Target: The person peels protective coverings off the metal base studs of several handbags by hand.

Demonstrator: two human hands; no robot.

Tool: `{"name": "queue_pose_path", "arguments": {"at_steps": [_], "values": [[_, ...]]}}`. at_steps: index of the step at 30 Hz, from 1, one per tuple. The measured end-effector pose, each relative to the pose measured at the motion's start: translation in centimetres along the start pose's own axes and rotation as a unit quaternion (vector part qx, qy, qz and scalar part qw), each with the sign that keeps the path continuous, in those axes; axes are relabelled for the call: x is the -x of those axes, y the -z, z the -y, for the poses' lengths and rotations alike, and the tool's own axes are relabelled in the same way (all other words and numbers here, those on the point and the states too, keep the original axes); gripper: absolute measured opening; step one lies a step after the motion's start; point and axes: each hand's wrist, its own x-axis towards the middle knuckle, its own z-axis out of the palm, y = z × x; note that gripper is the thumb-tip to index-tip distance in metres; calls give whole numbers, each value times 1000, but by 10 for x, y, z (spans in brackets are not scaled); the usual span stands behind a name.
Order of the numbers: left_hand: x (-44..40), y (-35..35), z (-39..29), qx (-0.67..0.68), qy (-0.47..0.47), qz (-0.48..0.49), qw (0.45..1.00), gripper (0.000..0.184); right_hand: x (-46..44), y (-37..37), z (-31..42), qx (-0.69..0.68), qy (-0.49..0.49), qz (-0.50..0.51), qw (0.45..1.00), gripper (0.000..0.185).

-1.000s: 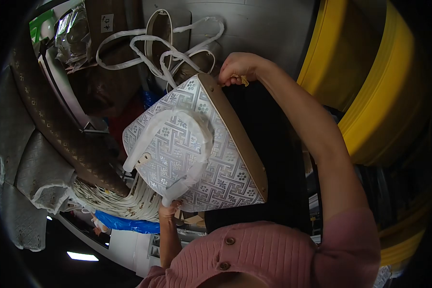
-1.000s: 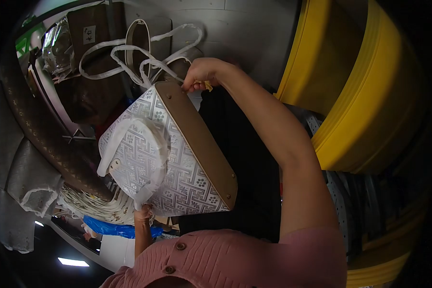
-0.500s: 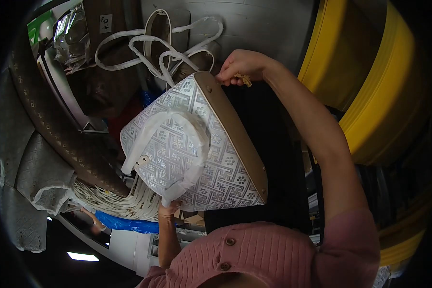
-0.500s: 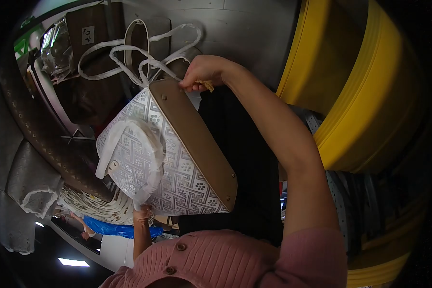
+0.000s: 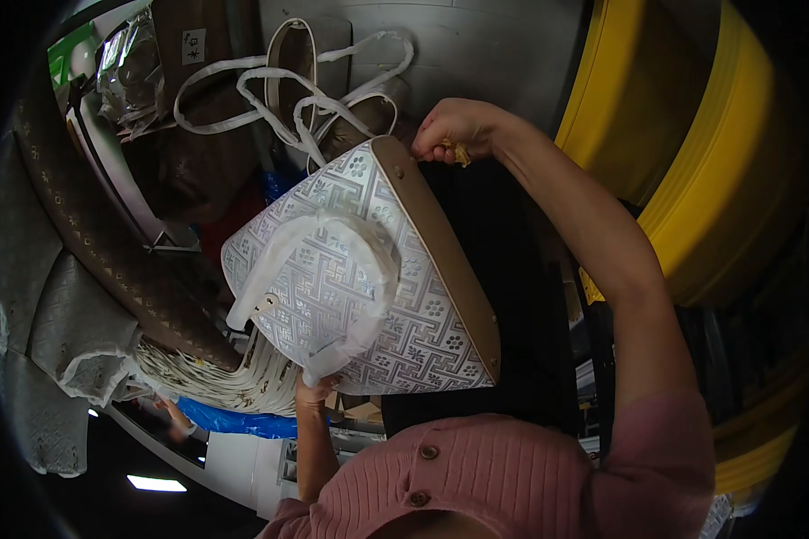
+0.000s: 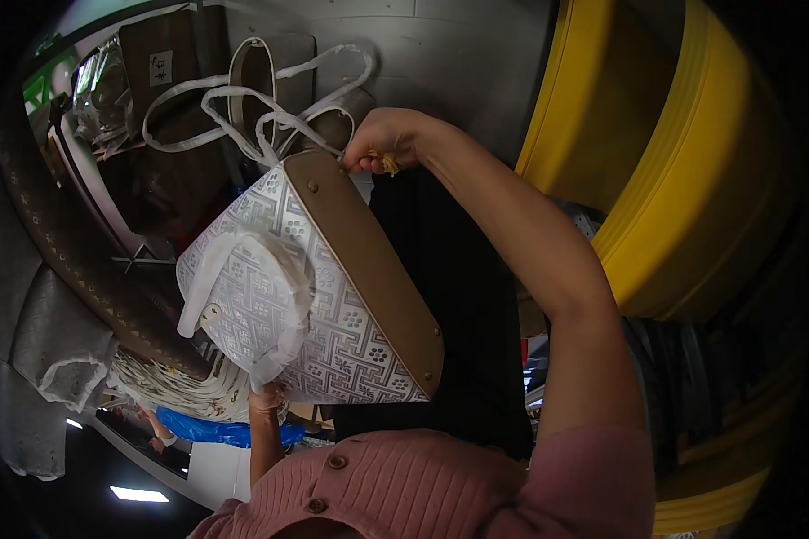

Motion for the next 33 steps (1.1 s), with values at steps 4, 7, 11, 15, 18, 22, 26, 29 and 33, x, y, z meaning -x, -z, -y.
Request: {"name": "queue_pose_path", "arguments": {"at_steps": [4, 7, 11, 15, 18, 22, 26, 29, 33], "values": [[3, 2, 0, -20, 37, -33, 999, 64, 2, -2, 0, -1, 25, 11, 1000, 6], [4, 2, 1, -24, 15, -32, 999, 63, 7, -5, 2, -7, 43, 18, 999, 7], [5, 1, -4, -24, 57, -41, 997, 62, 7, -3, 5, 40, 37, 25, 998, 8], [3, -2, -2, -5, 16, 25, 1000, 62, 8, -3, 0, -12, -3, 24, 1000, 6], [4, 0, -2, -35, 37, -14, 999, 61, 8, -2, -2, -54, -13, 22, 998, 5], [4, -1, -3, -36, 25, 2, 999, 59, 8, -3, -1, -72, 4, 35, 997, 6], [10, -7, -7, -67, 14, -2, 998, 56, 11, -3, 2, -67, 8, 39, 997, 6], [11, -11, -11, -69, 23, 12, 997, 55, 16, -5, 6, -62, 4, 33, 998, 7], [11, -13, -9, -88, -23, 37, 995, 55, 19, -5, 6, -10, 16, 15, 1000, 7]]}}
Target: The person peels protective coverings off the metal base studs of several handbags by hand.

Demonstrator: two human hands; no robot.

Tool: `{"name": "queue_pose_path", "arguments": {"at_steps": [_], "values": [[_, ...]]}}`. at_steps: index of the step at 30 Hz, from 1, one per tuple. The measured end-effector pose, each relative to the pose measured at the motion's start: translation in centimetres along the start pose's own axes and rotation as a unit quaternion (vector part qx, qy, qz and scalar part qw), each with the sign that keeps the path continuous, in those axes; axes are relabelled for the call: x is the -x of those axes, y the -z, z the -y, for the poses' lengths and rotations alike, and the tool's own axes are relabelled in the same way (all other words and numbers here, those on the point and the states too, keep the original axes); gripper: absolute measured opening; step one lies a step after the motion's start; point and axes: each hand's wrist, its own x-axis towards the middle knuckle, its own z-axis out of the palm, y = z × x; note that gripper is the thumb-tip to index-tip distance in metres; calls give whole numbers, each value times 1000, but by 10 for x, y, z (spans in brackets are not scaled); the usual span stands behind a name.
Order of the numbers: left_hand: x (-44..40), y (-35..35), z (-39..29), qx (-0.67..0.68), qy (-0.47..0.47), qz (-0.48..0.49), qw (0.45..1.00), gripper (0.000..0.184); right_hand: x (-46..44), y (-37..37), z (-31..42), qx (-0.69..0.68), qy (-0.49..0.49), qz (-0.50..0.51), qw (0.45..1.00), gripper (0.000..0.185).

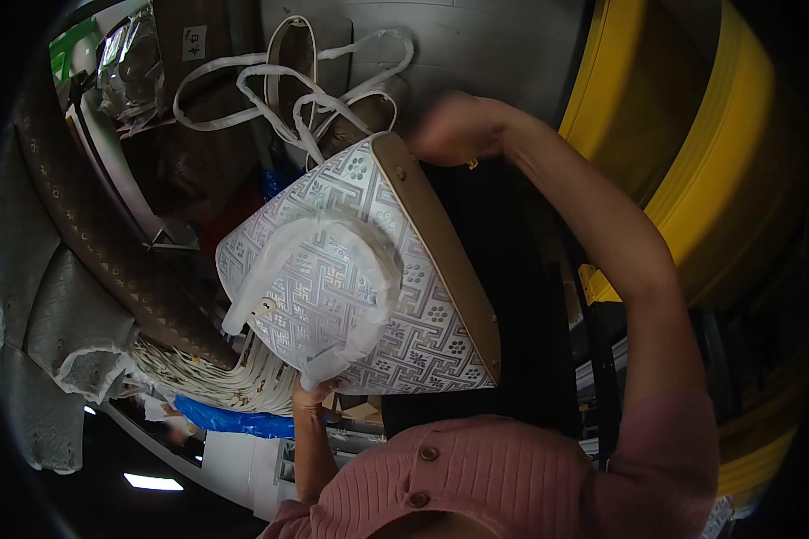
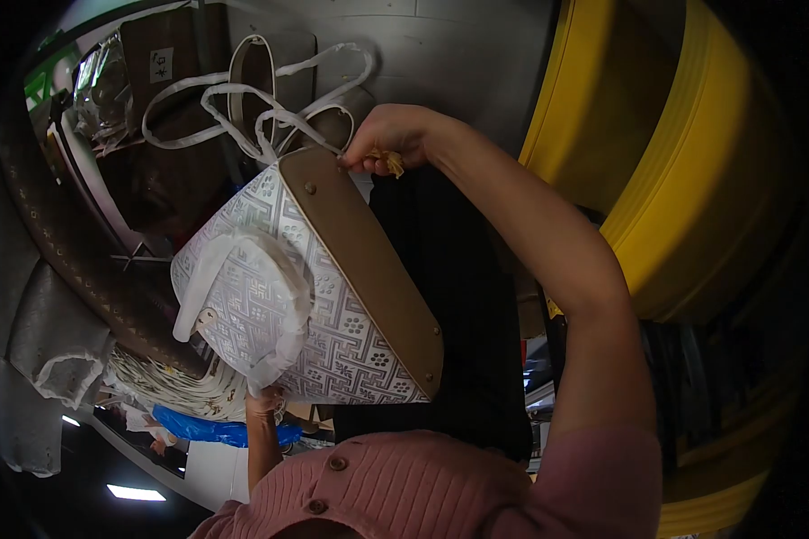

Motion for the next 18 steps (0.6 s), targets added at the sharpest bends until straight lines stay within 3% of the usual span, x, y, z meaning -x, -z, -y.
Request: {"name": "queue_pose_path", "arguments": {"at_steps": [6, 14, 16, 18], "values": [[-1, 6, 6, 78, 43, -31, 996, 55, -2, 0, -7, 15, 9, -17, 1000, 6], [2, 11, 11, 25, 38, -13, 999, 58, 5, -10, -15, -17, 82, -43, 996, 8], [2, 8, 9, 25, 46, -14, 999, 59, 2, -8, -18, 97, 126, -55, 986, 9], [1, 6, 7, 25, 46, -18, 998, 60, 3, -10, -20, 98, 134, -69, 984, 9]]}}
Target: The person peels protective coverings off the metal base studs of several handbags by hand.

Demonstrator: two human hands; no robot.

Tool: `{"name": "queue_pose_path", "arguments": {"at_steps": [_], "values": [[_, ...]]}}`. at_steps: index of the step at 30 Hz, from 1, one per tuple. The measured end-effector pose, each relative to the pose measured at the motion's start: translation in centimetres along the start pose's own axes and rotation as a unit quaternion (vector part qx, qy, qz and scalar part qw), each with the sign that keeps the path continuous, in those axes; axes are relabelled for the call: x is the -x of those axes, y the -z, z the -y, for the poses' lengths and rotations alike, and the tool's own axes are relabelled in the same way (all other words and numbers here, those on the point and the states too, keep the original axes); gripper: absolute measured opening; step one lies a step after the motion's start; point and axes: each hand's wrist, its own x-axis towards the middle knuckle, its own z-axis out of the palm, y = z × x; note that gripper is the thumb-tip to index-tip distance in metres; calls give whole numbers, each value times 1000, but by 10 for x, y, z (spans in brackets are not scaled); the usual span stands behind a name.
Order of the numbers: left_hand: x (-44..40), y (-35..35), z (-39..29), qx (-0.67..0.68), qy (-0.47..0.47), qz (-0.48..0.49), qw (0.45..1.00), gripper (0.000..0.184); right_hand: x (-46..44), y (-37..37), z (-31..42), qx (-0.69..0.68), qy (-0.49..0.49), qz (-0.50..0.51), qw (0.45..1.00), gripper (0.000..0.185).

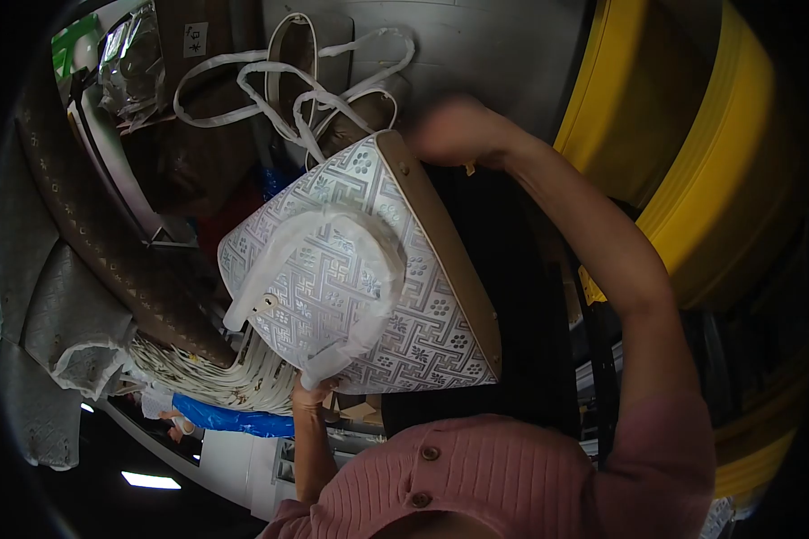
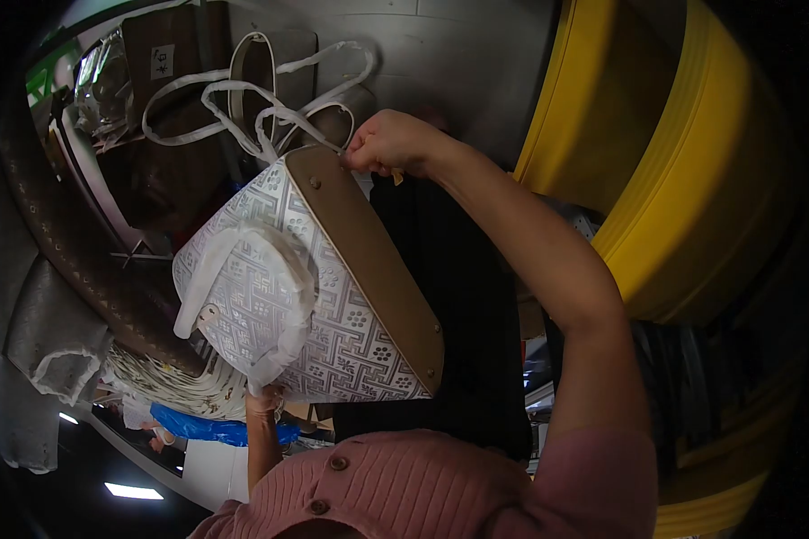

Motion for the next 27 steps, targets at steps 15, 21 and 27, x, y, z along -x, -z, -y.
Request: {"name": "queue_pose_path", "arguments": {"at_steps": [15, 21, 27], "values": [[-2, 11, 17, 3, -22, -45, 999, 55, 15, -30, -28, 19, 109, -156, 982, 11], [-6, 1, 18, 38, -35, -21, 998, 55, 16, -50, -50, -107, 171, -208, 957, 14], [-9, 4, 26, 87, -34, -21, 995, 60, 18, -52, -49, -313, 234, -239, 889, 10]]}}
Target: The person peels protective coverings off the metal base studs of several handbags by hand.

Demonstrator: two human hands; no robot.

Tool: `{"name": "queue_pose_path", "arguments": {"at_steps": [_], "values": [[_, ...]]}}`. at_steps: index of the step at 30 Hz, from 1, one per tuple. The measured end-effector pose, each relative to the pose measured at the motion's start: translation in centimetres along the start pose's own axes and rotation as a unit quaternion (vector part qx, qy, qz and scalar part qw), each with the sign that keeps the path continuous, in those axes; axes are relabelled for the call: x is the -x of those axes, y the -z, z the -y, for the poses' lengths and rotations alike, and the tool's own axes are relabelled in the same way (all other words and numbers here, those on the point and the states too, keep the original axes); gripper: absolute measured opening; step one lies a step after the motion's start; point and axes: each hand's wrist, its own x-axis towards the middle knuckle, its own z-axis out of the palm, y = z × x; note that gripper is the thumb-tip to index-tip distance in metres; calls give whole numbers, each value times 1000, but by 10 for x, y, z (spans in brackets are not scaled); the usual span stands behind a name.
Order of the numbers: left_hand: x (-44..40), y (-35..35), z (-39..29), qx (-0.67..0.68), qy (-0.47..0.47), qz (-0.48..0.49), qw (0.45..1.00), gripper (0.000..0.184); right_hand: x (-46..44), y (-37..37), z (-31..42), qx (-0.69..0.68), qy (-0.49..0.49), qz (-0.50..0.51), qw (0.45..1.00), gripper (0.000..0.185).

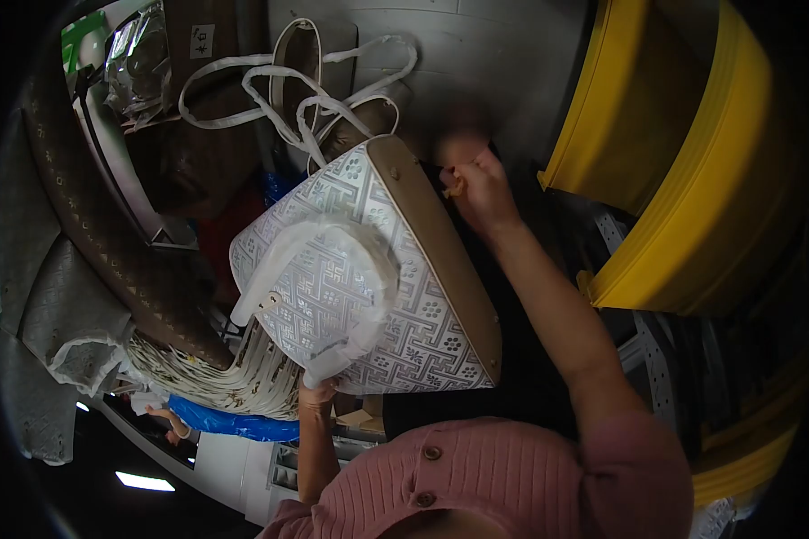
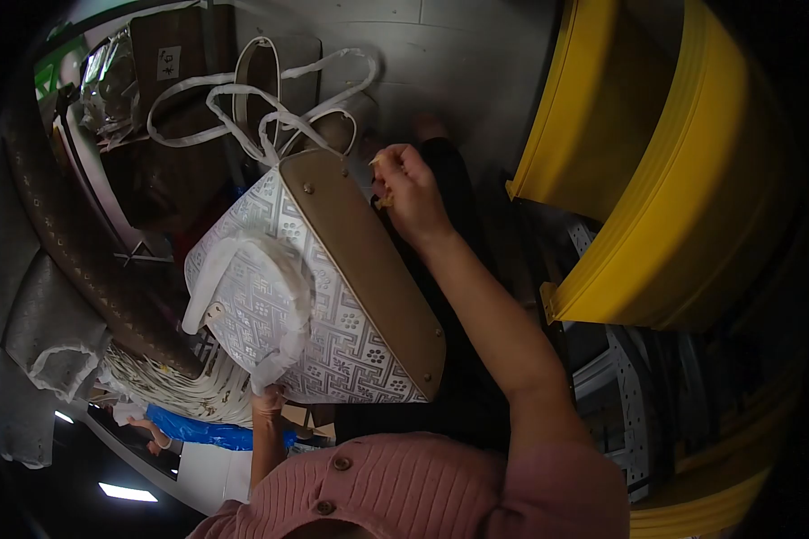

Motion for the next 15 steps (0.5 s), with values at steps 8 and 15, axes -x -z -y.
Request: {"name": "queue_pose_path", "arguments": {"at_steps": [8, 15], "values": [[11, 3, 28, 96, -73, 53, 991, 66, -8, 31, 49, -114, 5, 31, 993, 2], [25, 5, 46, 161, -49, -84, 982, 57, -48, 12, 53, 221, -31, 108, 969, 10]]}}
